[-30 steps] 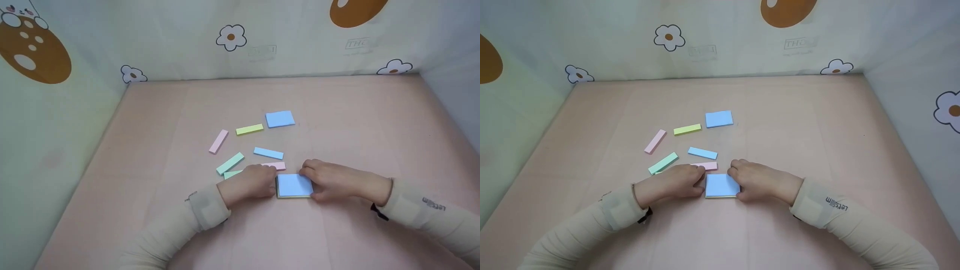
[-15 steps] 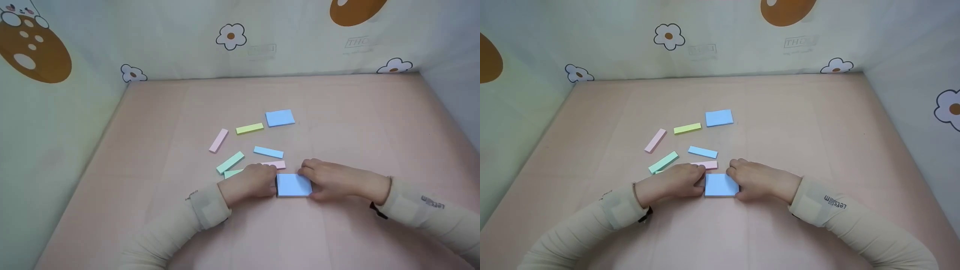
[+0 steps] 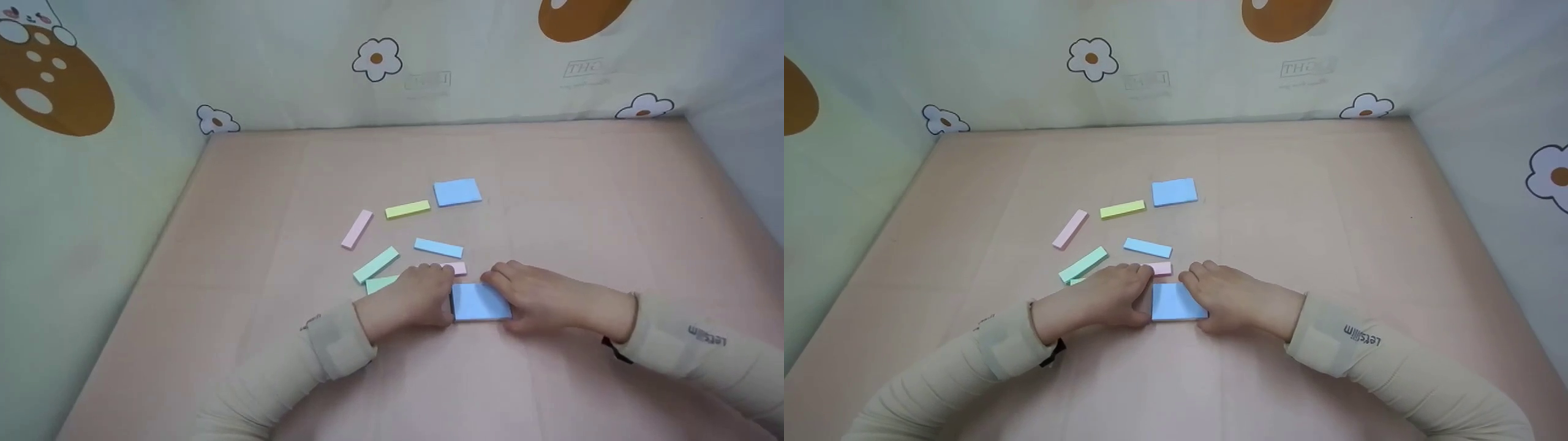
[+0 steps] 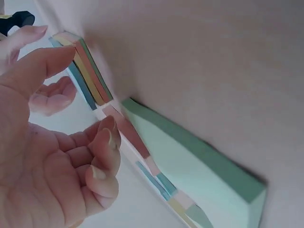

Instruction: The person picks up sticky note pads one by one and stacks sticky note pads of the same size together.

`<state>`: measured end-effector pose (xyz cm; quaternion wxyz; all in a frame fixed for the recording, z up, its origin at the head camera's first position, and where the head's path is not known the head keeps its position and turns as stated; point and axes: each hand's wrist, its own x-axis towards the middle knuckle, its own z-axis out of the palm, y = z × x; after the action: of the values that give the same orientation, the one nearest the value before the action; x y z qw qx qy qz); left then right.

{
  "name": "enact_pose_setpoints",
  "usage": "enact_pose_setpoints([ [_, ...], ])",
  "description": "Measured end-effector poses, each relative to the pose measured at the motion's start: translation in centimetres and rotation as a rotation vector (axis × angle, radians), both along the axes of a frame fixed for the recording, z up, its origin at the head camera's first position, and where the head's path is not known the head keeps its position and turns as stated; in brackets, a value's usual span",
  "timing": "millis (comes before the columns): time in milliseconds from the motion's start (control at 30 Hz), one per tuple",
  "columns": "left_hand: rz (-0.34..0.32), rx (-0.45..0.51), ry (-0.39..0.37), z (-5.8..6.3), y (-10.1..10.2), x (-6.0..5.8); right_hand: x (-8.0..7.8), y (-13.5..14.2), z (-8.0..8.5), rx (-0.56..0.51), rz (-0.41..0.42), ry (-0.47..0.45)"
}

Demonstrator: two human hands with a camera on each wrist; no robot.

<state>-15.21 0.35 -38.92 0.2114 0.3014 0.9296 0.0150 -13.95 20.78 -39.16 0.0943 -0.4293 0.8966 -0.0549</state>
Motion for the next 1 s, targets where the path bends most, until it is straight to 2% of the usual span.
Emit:
enact_pose_setpoints([
  [233,-0.021,-0.001,0.028,-0.3,0.3,0.4,0.1,0.0,-0.5,-0.029,0.013,0.049],
  [400,-0.039,-0.002,0.027,-0.9,0.5,0.4,0.0,-0.1,-0.7,-0.021,0.011,0.025],
  [533,0.001,0.008,-0.010,-1.0,0.5,0.3,-0.1,-0.3,-0.5,0.003,-0.015,-0.026],
  [700,0.037,0.034,-0.066,-1.0,0.5,0.1,-0.1,-0.5,-0.6,0.009,-0.022,-0.045],
  [1000,0.060,0.014,-0.064,-0.7,0.4,0.3,-0.2,-0.7,-0.6,0.022,-0.030,-0.071],
])
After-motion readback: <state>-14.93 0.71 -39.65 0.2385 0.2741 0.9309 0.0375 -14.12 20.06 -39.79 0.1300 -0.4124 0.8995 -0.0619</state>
